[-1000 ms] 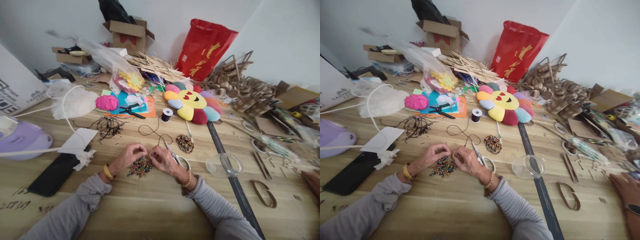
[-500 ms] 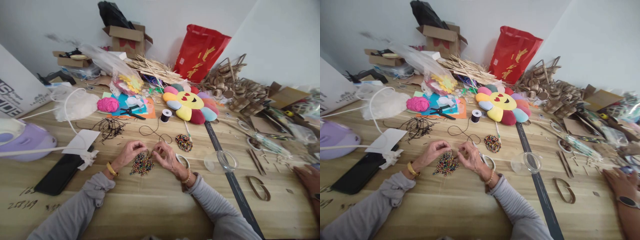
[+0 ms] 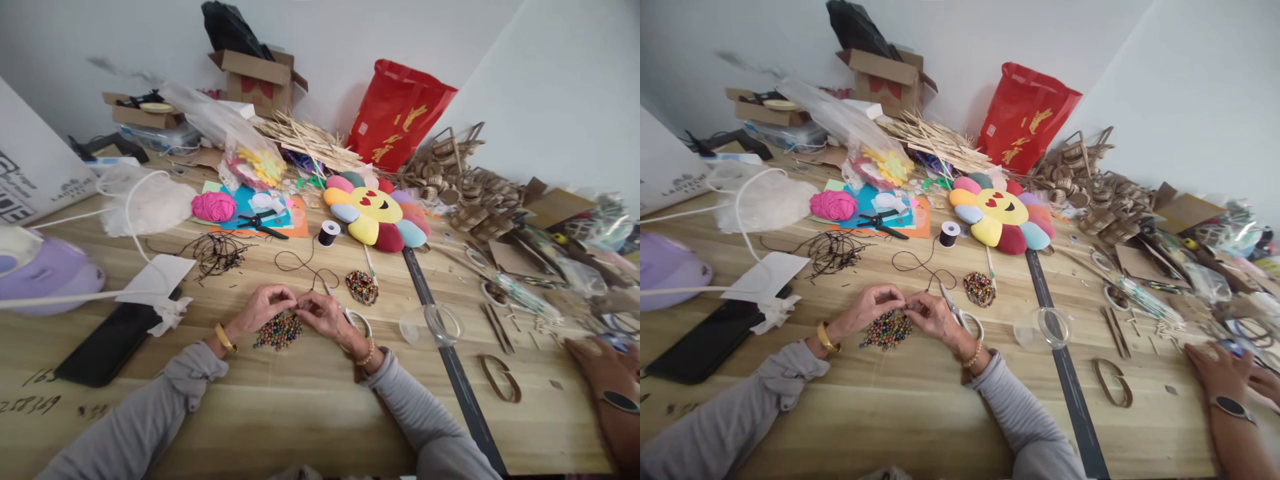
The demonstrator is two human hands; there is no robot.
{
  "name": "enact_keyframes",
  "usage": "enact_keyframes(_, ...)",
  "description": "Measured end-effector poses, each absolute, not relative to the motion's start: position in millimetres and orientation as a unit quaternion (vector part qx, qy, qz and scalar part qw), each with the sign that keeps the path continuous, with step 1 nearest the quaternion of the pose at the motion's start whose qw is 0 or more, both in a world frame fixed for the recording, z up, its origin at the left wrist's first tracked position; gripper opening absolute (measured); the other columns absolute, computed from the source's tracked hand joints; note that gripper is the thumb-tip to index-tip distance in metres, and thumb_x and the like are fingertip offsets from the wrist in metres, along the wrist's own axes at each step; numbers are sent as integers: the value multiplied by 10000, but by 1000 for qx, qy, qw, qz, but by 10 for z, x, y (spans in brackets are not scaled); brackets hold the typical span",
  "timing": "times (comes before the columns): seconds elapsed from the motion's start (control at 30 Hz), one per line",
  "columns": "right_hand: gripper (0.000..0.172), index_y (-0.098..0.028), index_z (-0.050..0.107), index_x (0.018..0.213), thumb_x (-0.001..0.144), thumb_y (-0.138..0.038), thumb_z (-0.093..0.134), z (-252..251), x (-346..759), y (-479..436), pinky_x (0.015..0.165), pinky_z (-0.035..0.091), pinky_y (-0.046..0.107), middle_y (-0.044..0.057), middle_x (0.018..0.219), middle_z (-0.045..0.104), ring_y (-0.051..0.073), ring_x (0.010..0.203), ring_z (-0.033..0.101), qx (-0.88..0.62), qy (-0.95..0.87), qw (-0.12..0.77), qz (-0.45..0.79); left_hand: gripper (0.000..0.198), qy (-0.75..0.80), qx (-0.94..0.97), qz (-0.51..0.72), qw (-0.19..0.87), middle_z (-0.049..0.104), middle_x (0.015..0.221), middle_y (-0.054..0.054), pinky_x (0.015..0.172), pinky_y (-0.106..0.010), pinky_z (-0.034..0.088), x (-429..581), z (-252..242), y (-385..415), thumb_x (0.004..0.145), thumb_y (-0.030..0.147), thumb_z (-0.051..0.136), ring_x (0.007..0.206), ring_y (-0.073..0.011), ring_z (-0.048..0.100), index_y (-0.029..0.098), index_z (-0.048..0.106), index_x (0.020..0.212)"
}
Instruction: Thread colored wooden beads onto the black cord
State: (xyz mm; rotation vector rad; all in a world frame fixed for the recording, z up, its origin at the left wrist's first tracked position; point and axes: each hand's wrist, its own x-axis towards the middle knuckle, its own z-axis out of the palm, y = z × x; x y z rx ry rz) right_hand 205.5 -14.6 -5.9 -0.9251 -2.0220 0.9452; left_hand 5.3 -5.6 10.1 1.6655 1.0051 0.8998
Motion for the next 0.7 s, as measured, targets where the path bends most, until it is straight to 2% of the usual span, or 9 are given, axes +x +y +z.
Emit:
enact_keyframes(0.17,255,-163,651,859,901,-410,605,-18,2051,-153,552,455,210,28,739,657,117,630,573,-383,-748,368,397,186,420,696,369,451,710,736,-35,716,-271,505,43,117,-75,825,301,627,720,-177,638,142,680,744)
enact_keyframes(0.23,275,-167,651,855,889,-439,625,-17,2052,-146,531,454,212,22,703,651,116,598,570,-399,-714,384,429,207,426,712,365,422,729,797,-54,759,-289,512,23,98,-70,857,308,598,771,-191,653,142,700,786)
enact_keyframes(0.4,363,-182,621,851,818,-539,680,-82,2082,-54,467,455,219,-9,605,613,109,483,534,-424,-591,465,505,312,387,771,318,392,738,1102,-118,960,-349,484,-62,10,-47,955,287,466,1051,-223,657,149,728,1054)
enact_keyframes(0.53,383,-185,602,817,784,-550,713,-106,2132,27,440,450,203,-20,594,591,94,461,508,-445,-535,507,508,377,335,820,247,394,600,1383,-112,1160,-397,324,-122,-32,-59,980,266,435,1326,-213,502,174,610,1300)
enact_keyframes(0.6,381,-186,599,808,782,-547,717,-109,2147,42,439,452,201,-20,600,591,92,464,507,-443,-532,513,507,402,322,836,217,387,528,1458,-97,1199,-419,258,-135,-28,-75,987,269,431,1390,-208,425,193,555,1361)
enact_keyframes(0.7,373,-182,605,810,796,-541,705,-126,2152,43,448,457,201,-16,613,589,90,477,506,-437,-538,516,504,426,314,852,185,376,462,1507,-93,1211,-431,237,-129,-9,-109,999,280,409,1429,-211,363,191,505,1404)
